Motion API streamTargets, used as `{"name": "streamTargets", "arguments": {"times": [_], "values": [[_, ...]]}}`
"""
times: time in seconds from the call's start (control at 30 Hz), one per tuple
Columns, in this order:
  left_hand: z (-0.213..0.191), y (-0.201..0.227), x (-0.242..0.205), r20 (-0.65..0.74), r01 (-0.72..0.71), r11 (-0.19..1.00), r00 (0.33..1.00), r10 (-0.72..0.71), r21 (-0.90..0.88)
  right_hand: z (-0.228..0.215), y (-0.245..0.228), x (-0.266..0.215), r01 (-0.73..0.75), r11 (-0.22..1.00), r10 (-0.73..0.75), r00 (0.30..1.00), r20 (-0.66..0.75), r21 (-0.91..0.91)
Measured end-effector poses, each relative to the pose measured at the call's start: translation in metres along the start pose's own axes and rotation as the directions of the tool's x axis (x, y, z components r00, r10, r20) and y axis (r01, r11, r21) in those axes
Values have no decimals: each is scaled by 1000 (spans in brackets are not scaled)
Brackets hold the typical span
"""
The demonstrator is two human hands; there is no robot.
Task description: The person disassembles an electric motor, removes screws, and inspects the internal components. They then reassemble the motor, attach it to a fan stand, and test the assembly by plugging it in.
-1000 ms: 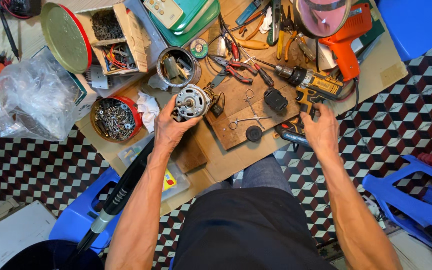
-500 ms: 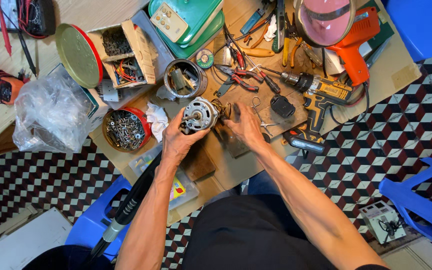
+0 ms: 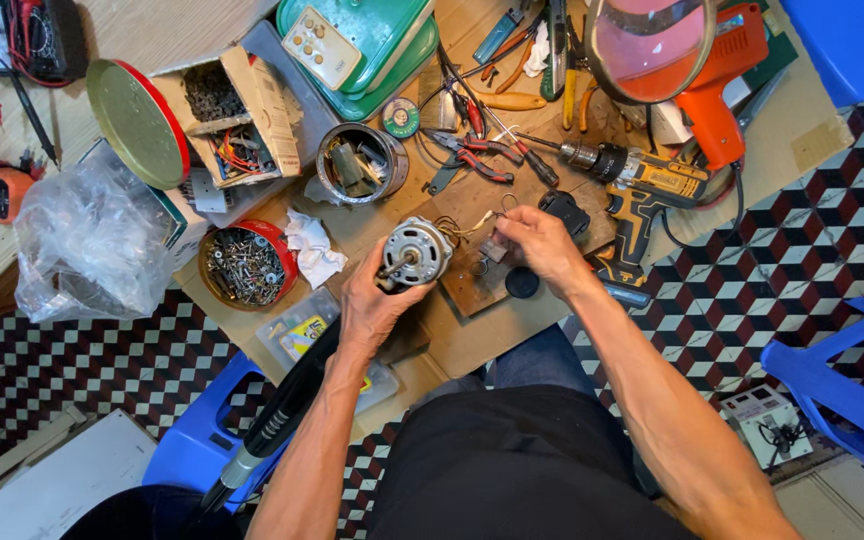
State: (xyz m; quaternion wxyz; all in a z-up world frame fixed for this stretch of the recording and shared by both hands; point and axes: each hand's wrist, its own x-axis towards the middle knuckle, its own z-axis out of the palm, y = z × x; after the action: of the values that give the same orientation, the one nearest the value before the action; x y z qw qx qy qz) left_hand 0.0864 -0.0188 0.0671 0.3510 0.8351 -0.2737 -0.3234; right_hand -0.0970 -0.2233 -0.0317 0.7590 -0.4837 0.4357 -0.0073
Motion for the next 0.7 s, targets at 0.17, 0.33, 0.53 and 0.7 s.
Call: {"name": "streamTargets", "arguments": {"times": [0.17, 0.33, 0.53, 0.7], "values": [[22, -3, -9, 31, 17, 999, 999, -18, 33, -16, -11, -12, -192, 971, 188, 981, 47, 141], [24, -8, -12, 17, -18, 999, 1000, 17, 48, -12, -18, -20, -118, 970, 96, 989, 109, 213], [29, -10, -16, -4, -63, 995, 998, 63, 82, -10, -23, -38, -13, 949, -56, 976, 209, 314], [30, -13, -17, -3, -55, 995, 998, 55, 83, -10, -25, -41, 21, 957, -91, 969, 231, 290]]}}
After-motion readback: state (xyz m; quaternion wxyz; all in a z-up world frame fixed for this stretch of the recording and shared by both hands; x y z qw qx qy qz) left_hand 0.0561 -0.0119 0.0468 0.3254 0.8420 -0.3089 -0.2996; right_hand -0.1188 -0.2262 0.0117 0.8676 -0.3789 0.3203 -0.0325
